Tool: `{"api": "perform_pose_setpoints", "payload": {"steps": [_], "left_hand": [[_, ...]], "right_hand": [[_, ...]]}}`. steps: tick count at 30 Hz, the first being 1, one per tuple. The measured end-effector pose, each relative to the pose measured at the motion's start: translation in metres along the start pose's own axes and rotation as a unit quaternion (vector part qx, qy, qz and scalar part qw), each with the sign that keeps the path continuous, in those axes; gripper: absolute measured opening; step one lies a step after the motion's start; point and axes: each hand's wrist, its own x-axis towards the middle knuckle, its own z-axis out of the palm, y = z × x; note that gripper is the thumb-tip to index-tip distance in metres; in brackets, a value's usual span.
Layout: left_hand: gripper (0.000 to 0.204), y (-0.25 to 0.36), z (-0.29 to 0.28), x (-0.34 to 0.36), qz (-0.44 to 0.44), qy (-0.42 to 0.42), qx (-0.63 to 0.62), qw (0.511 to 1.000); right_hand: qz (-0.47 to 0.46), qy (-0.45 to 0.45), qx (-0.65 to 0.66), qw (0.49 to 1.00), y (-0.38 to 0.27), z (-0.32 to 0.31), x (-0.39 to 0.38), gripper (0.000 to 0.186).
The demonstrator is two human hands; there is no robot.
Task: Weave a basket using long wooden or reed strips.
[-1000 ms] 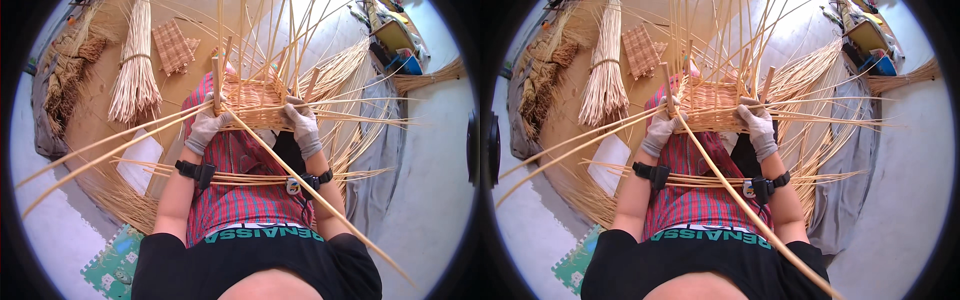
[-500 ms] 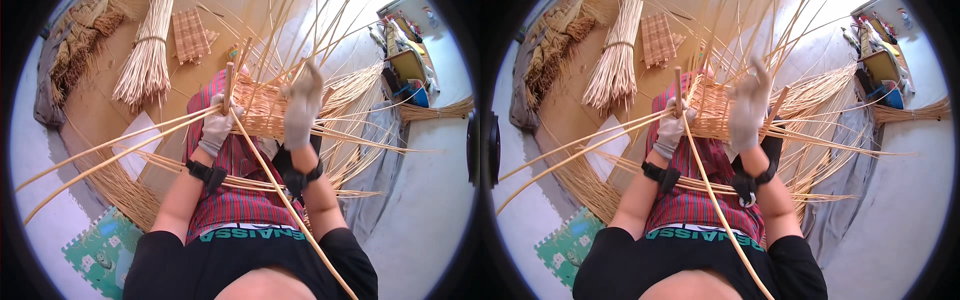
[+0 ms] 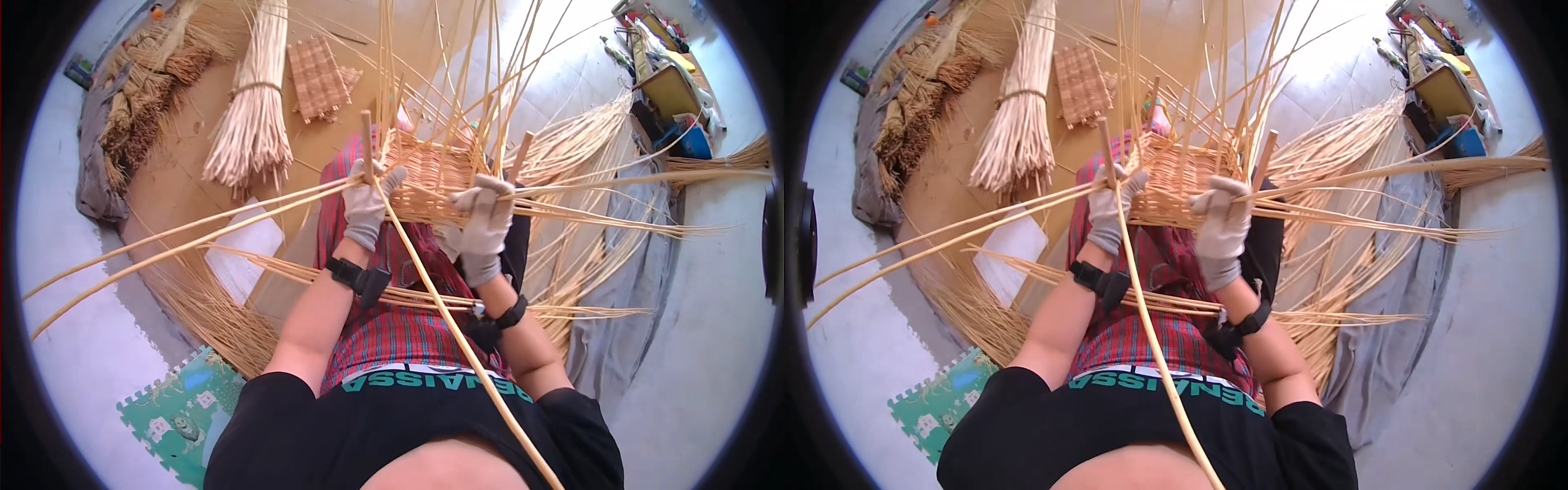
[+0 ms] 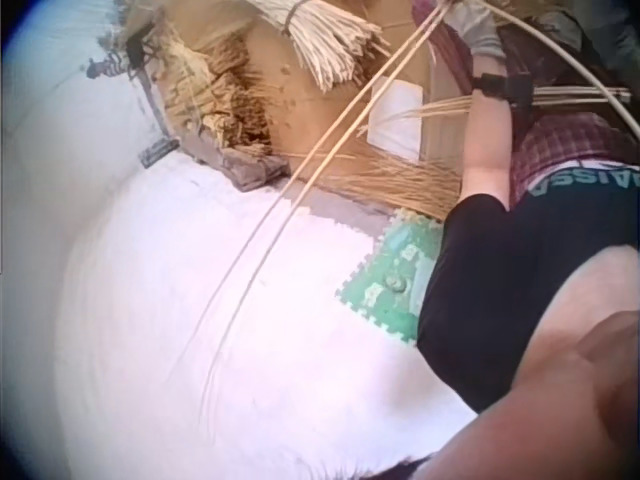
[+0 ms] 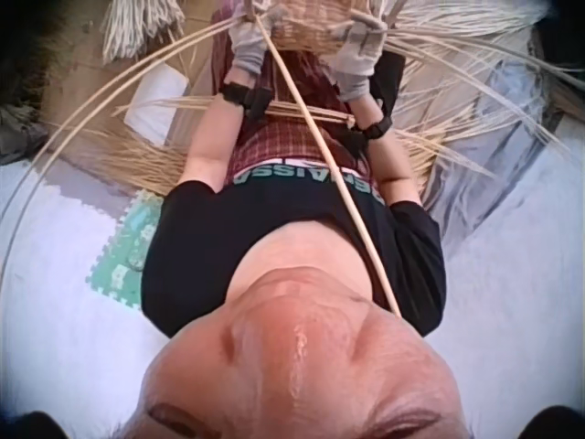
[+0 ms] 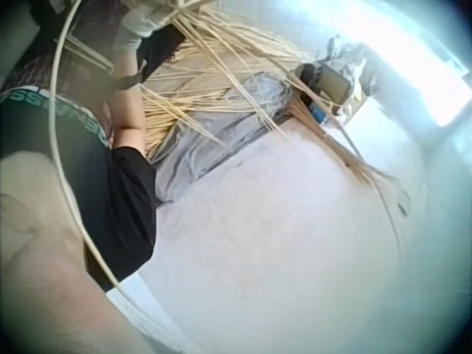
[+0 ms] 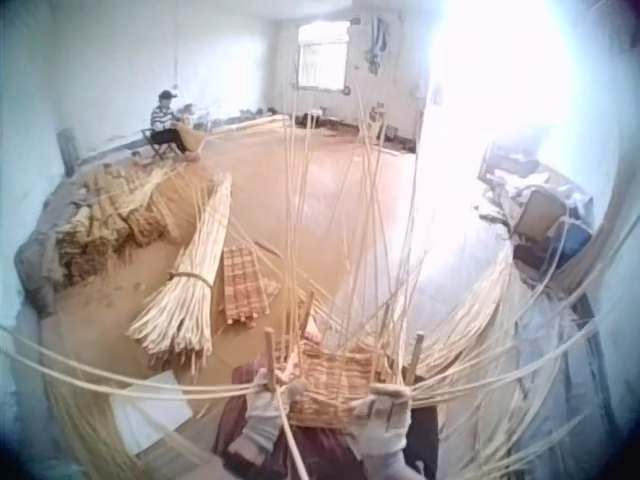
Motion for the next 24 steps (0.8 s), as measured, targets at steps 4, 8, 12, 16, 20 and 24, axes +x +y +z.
{"api": "perform_pose_setpoints", "payload": {"steps": [4, 8, 12, 16, 20, 24], "left_hand": [[0.046, -0.031, -0.024, -0.005, 0.091, 0.023, -0.064, 0.994], [0.027, 0.002, -0.017, -0.069, 0.107, -0.014, 0.174, 0.979], [0.056, 0.027, 0.039, -0.033, 0.142, -0.174, 0.292, 0.930], [0.050, 0.077, 0.056, 0.001, -0.185, -0.342, 0.266, 0.882], [0.044, 0.047, 0.052, -0.012, -0.047, -0.264, 0.273, 0.924], [0.044, 0.052, 0.076, -0.028, -0.140, -0.196, 0.186, 0.953]], "right_hand": [[0.103, 0.020, 0.054, 0.993, 0.021, -0.042, 0.023, 0.014], [0.208, 0.031, 0.086, 0.974, 0.031, -0.073, 0.009, 0.016], [0.255, 0.041, 0.126, 0.958, -0.004, -0.062, 0.007, 0.013], [0.120, 0.163, 0.023, 0.979, -0.013, -0.096, 0.016, 0.008], [0.129, -0.001, -0.050, 0.990, -0.038, -0.054, 0.077, 0.023], [-0.190, -0.174, -0.405, 0.877, -0.004, 0.005, 0.163, 0.060]]}}
